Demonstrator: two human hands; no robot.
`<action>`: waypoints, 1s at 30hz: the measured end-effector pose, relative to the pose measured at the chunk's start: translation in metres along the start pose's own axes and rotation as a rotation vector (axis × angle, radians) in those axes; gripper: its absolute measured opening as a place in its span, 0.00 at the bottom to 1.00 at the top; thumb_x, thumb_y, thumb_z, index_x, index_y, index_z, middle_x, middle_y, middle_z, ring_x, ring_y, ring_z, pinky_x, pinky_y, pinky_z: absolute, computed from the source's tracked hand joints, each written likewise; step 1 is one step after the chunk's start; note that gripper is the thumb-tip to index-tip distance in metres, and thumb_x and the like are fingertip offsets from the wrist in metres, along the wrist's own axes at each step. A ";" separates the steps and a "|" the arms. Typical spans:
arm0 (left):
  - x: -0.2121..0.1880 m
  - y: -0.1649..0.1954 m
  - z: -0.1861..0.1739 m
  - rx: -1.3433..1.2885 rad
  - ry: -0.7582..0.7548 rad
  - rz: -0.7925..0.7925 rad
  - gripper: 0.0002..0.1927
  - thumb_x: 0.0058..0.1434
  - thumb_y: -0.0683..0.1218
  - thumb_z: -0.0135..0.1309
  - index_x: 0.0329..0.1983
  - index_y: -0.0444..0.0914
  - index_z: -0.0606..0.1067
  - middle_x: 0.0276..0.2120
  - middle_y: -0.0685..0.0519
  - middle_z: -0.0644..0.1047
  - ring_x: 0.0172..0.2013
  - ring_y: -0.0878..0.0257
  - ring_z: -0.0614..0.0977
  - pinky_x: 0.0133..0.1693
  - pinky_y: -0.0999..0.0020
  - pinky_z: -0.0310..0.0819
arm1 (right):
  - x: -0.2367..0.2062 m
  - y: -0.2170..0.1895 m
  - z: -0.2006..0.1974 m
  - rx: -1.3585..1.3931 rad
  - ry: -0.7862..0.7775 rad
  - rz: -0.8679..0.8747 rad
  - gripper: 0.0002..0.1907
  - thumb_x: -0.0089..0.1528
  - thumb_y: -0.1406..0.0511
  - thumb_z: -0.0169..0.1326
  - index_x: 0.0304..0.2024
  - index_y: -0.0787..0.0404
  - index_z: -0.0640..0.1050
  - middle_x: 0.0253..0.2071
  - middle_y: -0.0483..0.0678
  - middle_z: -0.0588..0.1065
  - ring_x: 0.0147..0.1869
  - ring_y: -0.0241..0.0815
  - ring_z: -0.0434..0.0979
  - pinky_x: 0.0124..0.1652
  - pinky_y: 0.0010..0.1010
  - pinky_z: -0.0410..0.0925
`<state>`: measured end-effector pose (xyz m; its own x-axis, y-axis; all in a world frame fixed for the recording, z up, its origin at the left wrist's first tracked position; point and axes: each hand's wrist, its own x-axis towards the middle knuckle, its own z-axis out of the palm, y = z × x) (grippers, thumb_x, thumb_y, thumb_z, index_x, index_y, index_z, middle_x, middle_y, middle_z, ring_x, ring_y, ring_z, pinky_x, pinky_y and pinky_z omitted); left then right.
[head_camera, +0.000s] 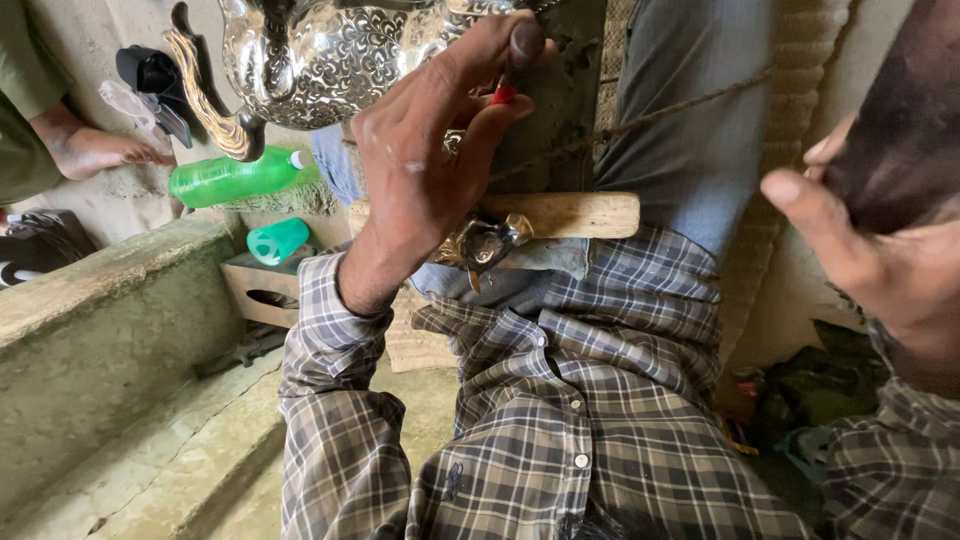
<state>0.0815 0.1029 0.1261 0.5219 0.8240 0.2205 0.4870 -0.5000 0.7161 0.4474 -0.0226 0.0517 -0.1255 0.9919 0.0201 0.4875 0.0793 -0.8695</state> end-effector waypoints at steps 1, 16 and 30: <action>0.000 0.000 0.001 0.022 0.001 0.000 0.29 0.74 0.34 0.65 0.71 0.45 0.66 0.59 0.55 0.79 0.54 0.63 0.87 0.50 0.74 0.85 | 0.002 -0.007 -0.002 -0.054 -0.003 0.052 0.09 0.71 0.69 0.65 0.44 0.64 0.76 0.39 0.51 0.77 0.41 0.38 0.81 0.42 0.24 0.75; -0.005 0.002 0.009 0.093 0.094 -0.067 0.28 0.71 0.39 0.70 0.68 0.43 0.68 0.52 0.54 0.82 0.40 0.66 0.90 0.39 0.76 0.88 | 0.076 -0.076 -0.032 -0.682 -0.332 -0.272 0.42 0.55 0.75 0.65 0.72 0.63 0.68 0.43 0.59 0.75 0.36 0.48 0.75 0.37 0.39 0.72; -0.008 -0.004 0.011 0.156 0.069 -0.061 0.30 0.70 0.40 0.68 0.70 0.44 0.68 0.57 0.56 0.81 0.43 0.66 0.89 0.42 0.75 0.88 | 0.098 -0.093 -0.033 -0.609 -0.316 -0.413 0.47 0.53 0.77 0.66 0.74 0.67 0.64 0.40 0.60 0.74 0.38 0.51 0.75 0.35 0.42 0.72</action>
<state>0.0828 0.0961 0.1144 0.4413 0.8678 0.2286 0.6215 -0.4793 0.6197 0.4180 0.0699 0.1508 -0.5930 0.8028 0.0618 0.7228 0.5646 -0.3985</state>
